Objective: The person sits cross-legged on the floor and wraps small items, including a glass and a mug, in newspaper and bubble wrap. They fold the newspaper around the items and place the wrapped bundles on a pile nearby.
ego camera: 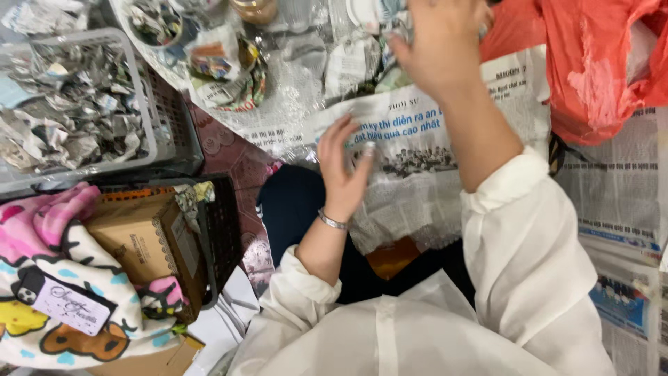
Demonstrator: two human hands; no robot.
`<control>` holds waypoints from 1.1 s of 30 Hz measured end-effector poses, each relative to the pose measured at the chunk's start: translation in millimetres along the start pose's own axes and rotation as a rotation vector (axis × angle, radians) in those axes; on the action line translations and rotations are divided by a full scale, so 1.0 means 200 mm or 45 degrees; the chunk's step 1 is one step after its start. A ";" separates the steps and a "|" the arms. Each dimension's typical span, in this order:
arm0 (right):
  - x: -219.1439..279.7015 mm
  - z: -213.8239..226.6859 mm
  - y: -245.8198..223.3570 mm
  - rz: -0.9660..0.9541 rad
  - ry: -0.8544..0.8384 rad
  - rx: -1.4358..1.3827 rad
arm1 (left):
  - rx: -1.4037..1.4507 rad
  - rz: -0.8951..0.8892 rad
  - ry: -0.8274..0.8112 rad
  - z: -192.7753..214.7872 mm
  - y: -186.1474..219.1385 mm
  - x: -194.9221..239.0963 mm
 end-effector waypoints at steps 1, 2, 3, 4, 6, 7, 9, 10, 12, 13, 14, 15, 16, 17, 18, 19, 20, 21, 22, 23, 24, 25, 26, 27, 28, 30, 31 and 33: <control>-0.07 -0.01 -0.06 0.055 0.061 -0.005 | -0.369 -0.063 -0.002 -0.01 0.04 -0.03; -0.13 -0.02 -0.11 0.110 0.121 -0.010 | -0.443 -0.069 -0.023 -0.04 0.07 -0.06; -0.18 -0.04 -0.17 0.180 0.145 -0.018 | -0.521 -0.058 -0.053 -0.06 0.09 -0.06; -0.22 -0.06 -0.21 0.249 0.169 -0.027 | -0.598 -0.046 -0.082 -0.09 0.10 -0.07; -0.30 -0.14 -0.29 0.338 0.145 -0.106 | -0.669 -0.018 -0.145 -0.13 0.11 -0.09; -0.36 -0.20 -0.33 0.361 0.100 -0.177 | -0.702 -0.002 -0.178 -0.15 0.10 -0.08; -0.43 -0.31 -0.38 0.361 0.058 -0.265 | -0.719 0.100 -0.169 -0.14 0.05 -0.09; -0.46 -0.36 -0.41 0.339 0.061 -0.283 | -0.726 0.149 -0.166 -0.13 0.02 -0.10; -0.51 -0.46 -0.43 0.271 0.032 -0.242 | -0.805 0.209 -0.109 -0.09 -0.02 -0.13; -0.52 -0.51 -0.43 0.224 -0.005 -0.184 | -0.842 0.243 -0.083 -0.08 -0.04 -0.12; -0.52 -0.55 -0.42 0.177 -0.042 -0.126 | -0.839 0.239 -0.062 -0.07 -0.06 -0.13; -0.51 -0.57 -0.40 0.161 -0.083 -0.164 | -0.836 0.241 -0.043 -0.07 -0.08 -0.13; -0.49 -0.58 -0.37 0.146 -0.123 -0.202 | -0.834 0.243 -0.024 -0.06 -0.08 -0.12; -0.47 -0.56 -0.35 0.130 -0.158 -0.232 | -0.823 0.250 -0.039 -0.06 -0.09 -0.12; -0.42 -0.49 -0.37 0.254 -0.027 -0.191 | -0.812 0.257 -0.053 -0.06 -0.08 -0.11; -0.35 -0.39 -0.38 0.380 0.112 -0.139 | -0.798 0.250 -0.063 -0.06 -0.07 -0.13; -0.28 -0.28 -0.39 0.508 0.249 -0.086 | -0.792 0.265 -0.060 -0.06 -0.06 -0.14; -0.21 -0.20 -0.37 0.521 0.270 -0.139 | -0.787 0.294 -0.063 -0.06 -0.05 -0.14; -0.14 -0.10 -0.34 0.534 0.291 -0.193 | -0.782 0.323 -0.067 -0.06 -0.04 -0.14; -0.05 -0.01 -0.32 0.544 0.308 -0.254 | -0.818 0.345 -0.080 -0.05 -0.03 -0.12; 0.05 0.09 -0.29 0.491 0.368 -0.305 | -0.854 0.366 -0.094 -0.05 -0.02 -0.11; 0.16 0.18 -0.26 0.430 0.427 -0.362 | -0.896 0.391 -0.114 -0.04 -0.02 -0.09; 0.29 0.26 -0.23 0.417 0.449 -0.449 | -0.926 0.300 -0.068 -0.03 0.00 -0.08; 0.42 0.35 -0.19 0.405 0.479 -0.533 | -0.956 0.202 -0.019 -0.03 0.03 -0.08; 0.57 0.43 -0.16 0.414 0.561 -0.509 | -0.984 0.104 0.029 -0.04 0.06 -0.08; 0.89 0.55 -0.08 0.340 0.639 -0.465 | -0.935 -0.267 0.093 -0.08 0.17 -0.12; 1.05 0.57 -0.06 0.252 0.621 -0.460 | -0.905 -0.448 0.122 -0.10 0.23 -0.12; 1.34 0.56 -0.06 0.245 0.580 -0.461 | -0.889 -0.567 -0.102 -0.20 0.25 -0.18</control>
Point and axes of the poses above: each hand's wrist, its own x-axis away from the middle knuckle, its own z-axis out of the back of the hand, y = z × x, the point moved 7 cm from there along -x, towards the middle knuckle, and after that the axes turned 3 degrees about -y, right-handed, at the moved point
